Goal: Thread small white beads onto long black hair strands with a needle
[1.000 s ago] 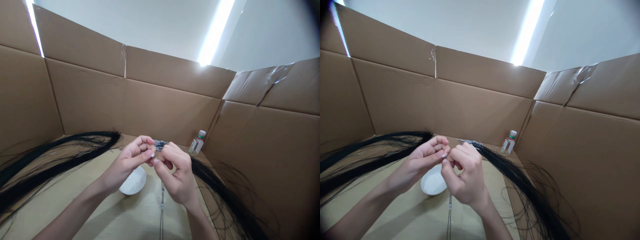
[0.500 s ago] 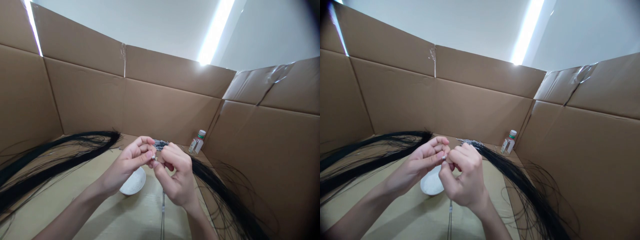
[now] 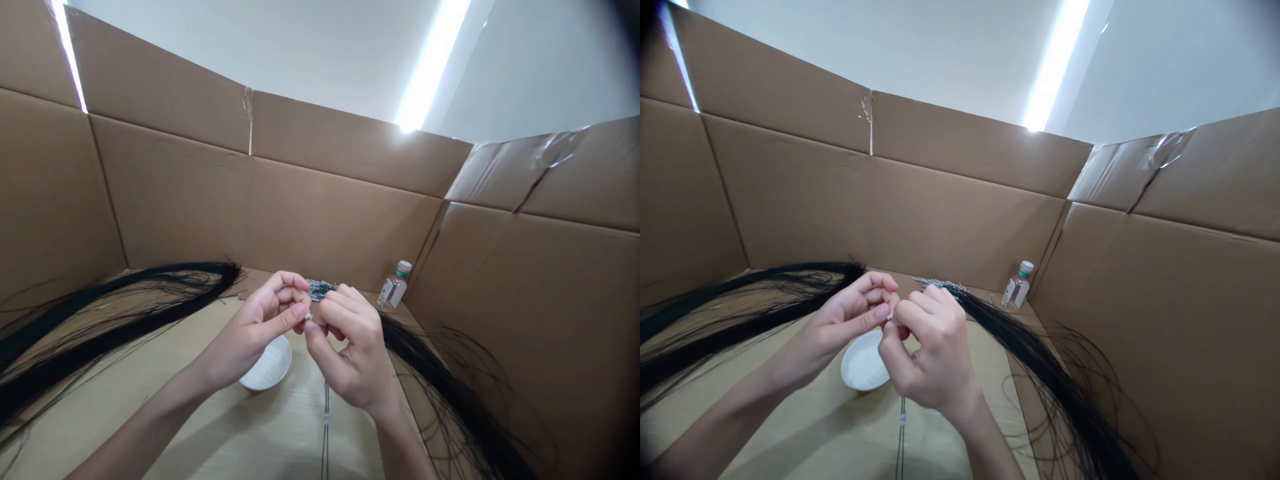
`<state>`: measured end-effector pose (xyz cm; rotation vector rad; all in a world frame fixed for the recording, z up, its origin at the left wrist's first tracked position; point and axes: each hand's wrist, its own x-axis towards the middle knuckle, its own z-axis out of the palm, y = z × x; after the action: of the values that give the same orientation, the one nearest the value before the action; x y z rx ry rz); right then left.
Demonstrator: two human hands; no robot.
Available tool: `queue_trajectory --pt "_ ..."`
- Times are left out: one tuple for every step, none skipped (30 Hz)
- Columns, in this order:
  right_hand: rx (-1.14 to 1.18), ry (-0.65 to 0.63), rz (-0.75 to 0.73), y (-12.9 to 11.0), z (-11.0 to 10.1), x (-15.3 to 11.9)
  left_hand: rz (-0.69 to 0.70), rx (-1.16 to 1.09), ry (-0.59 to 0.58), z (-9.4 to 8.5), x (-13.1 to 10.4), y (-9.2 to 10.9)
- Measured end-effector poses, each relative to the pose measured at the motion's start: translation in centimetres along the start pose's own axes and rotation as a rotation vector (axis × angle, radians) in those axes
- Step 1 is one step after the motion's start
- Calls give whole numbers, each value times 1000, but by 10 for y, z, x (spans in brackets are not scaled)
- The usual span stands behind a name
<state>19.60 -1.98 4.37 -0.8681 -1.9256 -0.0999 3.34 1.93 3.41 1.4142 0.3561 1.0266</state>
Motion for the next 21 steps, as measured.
queue_trajectory --pt "11 -7 12 0 0 0 7 13 6 0 0 0" --pt "24 -14 28 0 -1 0 19 28 15 -1 0 0" --pt "35 -25 47 0 -1 0 37 51 32 -1 1 -1" --pt "45 -39 70 1 -2 0 60 84 57 -2 1 -1" --pt "53 -57 96 2 -3 0 83 128 91 -3 1 -1" --pt "64 -75 128 3 -4 0 108 178 127 -4 1 -1" --pt "83 -95 161 4 -4 0 132 229 161 -5 1 -1" --pt "110 -115 191 5 -5 0 149 275 186 -6 1 -1" --pt "141 -135 218 6 -5 0 162 311 199 -7 0 -1" --pt "171 -149 239 7 -5 0 171 335 201 -8 0 0" --pt "196 -156 254 8 -5 0 177 355 196 -8 -1 1" --pt "217 -161 265 9 -5 -1 185 376 191 -9 -2 2" --pt "231 -163 274 9 -4 0 195 401 189 -10 -3 3" --pt "244 -164 286 10 -4 0 207 430 189 -10 -4 4" --pt "261 -166 299 10 -3 0 220 459 187 -11 -5 5" --pt "284 -169 315 10 -3 0 232 482 181 -12 -7 6" --pt "310 -174 332 11 -3 1 244 501 174 -13 -8 7" --pt "339 -178 348 11 -4 1 253 516 164 -14 -9 8" --pt "370 -182 364 11 -4 2 261 533 155 -14 -10 10" --pt "402 -190 378 12 -5 2 270 556 143 -15 -10 11" --pt "433 -199 392 12 -5 2 279 587 134 -16 -10 12"
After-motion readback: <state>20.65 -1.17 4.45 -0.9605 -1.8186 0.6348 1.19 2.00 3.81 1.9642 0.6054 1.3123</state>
